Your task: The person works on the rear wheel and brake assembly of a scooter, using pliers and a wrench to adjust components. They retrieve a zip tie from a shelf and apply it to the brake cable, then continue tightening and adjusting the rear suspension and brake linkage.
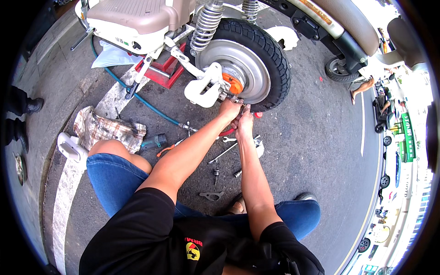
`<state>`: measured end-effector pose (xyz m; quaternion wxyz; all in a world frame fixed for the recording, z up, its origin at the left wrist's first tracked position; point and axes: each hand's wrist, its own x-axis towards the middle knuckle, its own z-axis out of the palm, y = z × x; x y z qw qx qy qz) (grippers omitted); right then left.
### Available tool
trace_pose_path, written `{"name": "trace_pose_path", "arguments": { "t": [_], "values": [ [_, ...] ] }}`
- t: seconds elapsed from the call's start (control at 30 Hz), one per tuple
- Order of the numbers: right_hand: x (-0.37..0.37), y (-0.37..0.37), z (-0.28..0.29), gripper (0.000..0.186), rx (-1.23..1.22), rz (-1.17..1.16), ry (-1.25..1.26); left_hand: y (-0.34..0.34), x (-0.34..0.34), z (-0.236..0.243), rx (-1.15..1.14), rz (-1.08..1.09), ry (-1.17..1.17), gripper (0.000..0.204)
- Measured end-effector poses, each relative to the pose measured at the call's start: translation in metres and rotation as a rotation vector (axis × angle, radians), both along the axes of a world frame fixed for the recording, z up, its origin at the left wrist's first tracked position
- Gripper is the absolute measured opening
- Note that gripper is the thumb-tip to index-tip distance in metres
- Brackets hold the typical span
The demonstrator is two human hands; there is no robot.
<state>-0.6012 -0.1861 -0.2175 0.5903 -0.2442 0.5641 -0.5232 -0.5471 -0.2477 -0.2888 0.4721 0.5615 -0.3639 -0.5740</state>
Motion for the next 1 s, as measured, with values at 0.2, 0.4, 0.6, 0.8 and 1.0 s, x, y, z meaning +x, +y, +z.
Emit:
{"name": "trace_pose_path", "arguments": {
  "t": [0.2, 0.4, 0.6, 0.8, 1.0],
  "values": [
    [0.004, 0.0, 0.003, 0.044, 0.002, -0.002, 0.003, -0.005, 0.0, -0.01, -0.027, 0.017, -0.021, 0.042],
    [0.002, 0.0, 0.003, 0.045, 0.009, -0.003, 0.0, 0.001, 0.0, -0.001, -0.02, 0.013, -0.02, 0.042],
    [0.003, 0.001, 0.004, 0.045, 0.006, -0.004, 0.007, 0.003, 0.004, 0.007, 0.004, -0.013, -0.043, 0.042],
    [0.001, 0.0, 0.002, 0.045, 0.013, -0.005, 0.002, 0.003, 0.004, 0.008, 0.0, -0.021, -0.043, 0.043],
    [-0.001, 0.0, 0.001, 0.044, 0.008, -0.008, 0.001, 0.005, 0.003, 0.012, -0.024, -0.004, -0.056, 0.044]
  ]
}}
